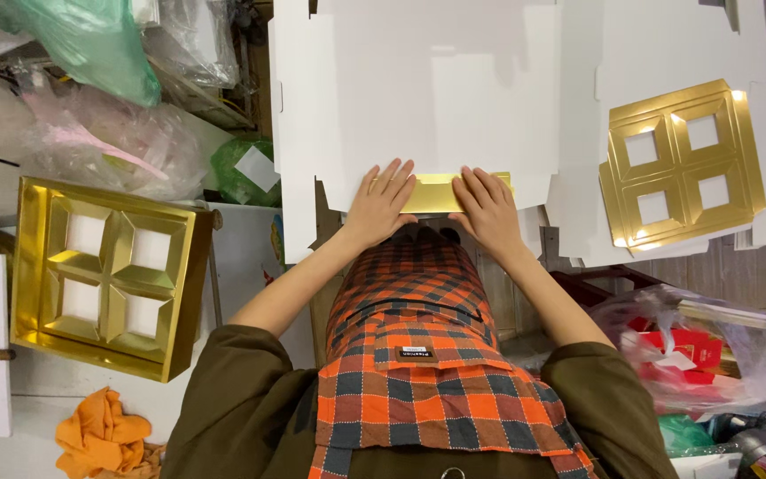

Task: The person assembles a gold-colored box by folding a flat cardboard piece and inserting a gold tray insert into the base. The person then places a gold lid on top to complete the box.

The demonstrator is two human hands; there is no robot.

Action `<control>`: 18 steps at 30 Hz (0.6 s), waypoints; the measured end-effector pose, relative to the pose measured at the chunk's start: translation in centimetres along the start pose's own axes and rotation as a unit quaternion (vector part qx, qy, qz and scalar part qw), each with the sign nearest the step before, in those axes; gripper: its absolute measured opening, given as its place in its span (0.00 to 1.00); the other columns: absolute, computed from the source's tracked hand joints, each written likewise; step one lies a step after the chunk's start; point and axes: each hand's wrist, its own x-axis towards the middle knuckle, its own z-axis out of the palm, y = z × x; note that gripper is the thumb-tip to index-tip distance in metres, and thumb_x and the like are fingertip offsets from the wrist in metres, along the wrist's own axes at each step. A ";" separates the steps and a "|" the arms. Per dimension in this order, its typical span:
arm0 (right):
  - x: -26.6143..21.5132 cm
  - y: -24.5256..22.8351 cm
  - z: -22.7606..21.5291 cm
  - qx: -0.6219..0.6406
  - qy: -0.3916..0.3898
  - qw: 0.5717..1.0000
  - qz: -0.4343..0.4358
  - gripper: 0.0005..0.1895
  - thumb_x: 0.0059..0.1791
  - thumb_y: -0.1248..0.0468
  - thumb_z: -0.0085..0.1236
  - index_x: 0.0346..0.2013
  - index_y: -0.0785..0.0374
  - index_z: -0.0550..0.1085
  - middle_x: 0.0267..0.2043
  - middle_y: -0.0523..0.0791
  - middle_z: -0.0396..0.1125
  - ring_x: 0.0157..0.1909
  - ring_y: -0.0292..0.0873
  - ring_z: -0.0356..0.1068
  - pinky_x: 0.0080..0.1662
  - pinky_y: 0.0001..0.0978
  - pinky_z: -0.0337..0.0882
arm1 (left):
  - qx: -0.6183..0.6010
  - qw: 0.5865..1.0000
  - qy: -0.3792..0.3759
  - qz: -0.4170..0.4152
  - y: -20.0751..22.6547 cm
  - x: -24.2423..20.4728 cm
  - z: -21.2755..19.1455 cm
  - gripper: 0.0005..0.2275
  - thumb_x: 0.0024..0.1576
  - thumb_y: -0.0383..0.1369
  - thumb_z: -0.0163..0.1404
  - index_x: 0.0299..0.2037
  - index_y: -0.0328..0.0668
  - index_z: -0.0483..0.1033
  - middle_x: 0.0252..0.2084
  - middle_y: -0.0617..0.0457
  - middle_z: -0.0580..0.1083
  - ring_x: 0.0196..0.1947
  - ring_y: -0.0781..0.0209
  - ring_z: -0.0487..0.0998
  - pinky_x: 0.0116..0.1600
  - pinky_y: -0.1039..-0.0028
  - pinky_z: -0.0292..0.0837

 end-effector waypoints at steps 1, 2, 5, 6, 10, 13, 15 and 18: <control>0.4 0.2 -0.4 0.028 -0.011 0.999 0.012 0.37 0.53 0.40 0.60 0.68 0.60 0.69 0.76 0.49 0.58 0.76 0.52 0.56 0.73 0.48 0.56 | 0.009 1.000 0.015 -0.003 -0.3 0.4 -0.1 0.35 0.56 0.56 0.52 0.64 0.35 0.67 0.72 0.43 0.61 0.73 0.45 0.58 0.73 0.48 0.52; 0.8 0.5 -1.0 0.008 -0.020 1.000 0.010 0.36 0.49 0.39 0.60 0.63 0.58 0.71 0.73 0.50 0.59 0.73 0.54 0.56 0.70 0.53 0.55 | 0.016 0.999 0.028 -0.008 -0.2 0.6 -0.3 0.33 0.57 0.57 0.52 0.62 0.37 0.68 0.71 0.44 0.62 0.72 0.44 0.59 0.72 0.46 0.51; 3.1 1.6 -2.7 0.006 -0.038 0.999 -0.002 0.34 0.40 0.38 0.61 0.51 0.57 0.72 0.64 0.52 0.63 0.67 0.56 0.59 0.65 0.62 0.52 | -0.075 0.997 0.003 0.003 -1.0 1.6 -1.6 0.29 0.56 0.54 0.55 0.55 0.36 0.70 0.65 0.43 0.65 0.68 0.45 0.64 0.70 0.47 0.56; 3.4 1.9 -3.1 0.046 -0.045 0.998 -0.008 0.35 0.40 0.39 0.62 0.51 0.60 0.71 0.63 0.52 0.65 0.66 0.55 0.61 0.66 0.61 0.51 | -0.108 0.994 -0.004 0.005 -1.2 2.0 -2.0 0.28 0.54 0.52 0.57 0.53 0.35 0.71 0.61 0.42 0.67 0.63 0.44 0.66 0.66 0.50 0.60; 4.0 3.6 -3.7 0.163 -0.075 0.983 0.048 0.18 0.52 0.57 0.64 0.54 0.58 0.73 0.52 0.43 0.73 0.57 0.45 0.70 0.75 0.54 0.57 | -0.189 0.981 0.014 -0.030 -2.3 3.4 -1.6 0.12 0.57 0.34 0.57 0.48 0.39 0.74 0.46 0.49 0.76 0.49 0.51 0.76 0.52 0.62 0.73; 4.6 3.9 -2.9 0.243 -0.072 0.959 0.124 0.18 0.50 0.64 0.63 0.55 0.59 0.76 0.45 0.43 0.74 0.50 0.47 0.69 0.55 0.40 0.71 | -0.233 0.966 0.074 -0.081 -2.3 3.9 -0.5 0.11 0.55 0.25 0.54 0.47 0.37 0.77 0.38 0.51 0.77 0.41 0.54 0.78 0.44 0.65 0.74; 5.2 3.9 -2.0 0.211 -0.052 0.971 0.101 0.10 0.47 0.65 0.65 0.43 0.59 0.79 0.39 0.42 0.74 0.44 0.47 0.68 0.50 0.39 0.71 | -0.235 0.962 0.086 -0.111 -1.9 4.4 0.1 0.11 0.51 0.23 0.54 0.44 0.37 0.78 0.35 0.51 0.77 0.38 0.54 0.77 0.41 0.65 0.74; 5.0 3.8 -1.1 0.195 -0.003 0.978 0.071 0.03 0.46 0.67 0.66 0.33 0.61 0.79 0.34 0.43 0.70 0.41 0.47 0.66 0.46 0.39 0.69 | -0.179 0.974 0.075 -0.121 -1.5 4.6 0.6 0.06 0.50 0.22 0.54 0.35 0.42 0.80 0.32 0.53 0.76 0.36 0.54 0.77 0.39 0.65 0.73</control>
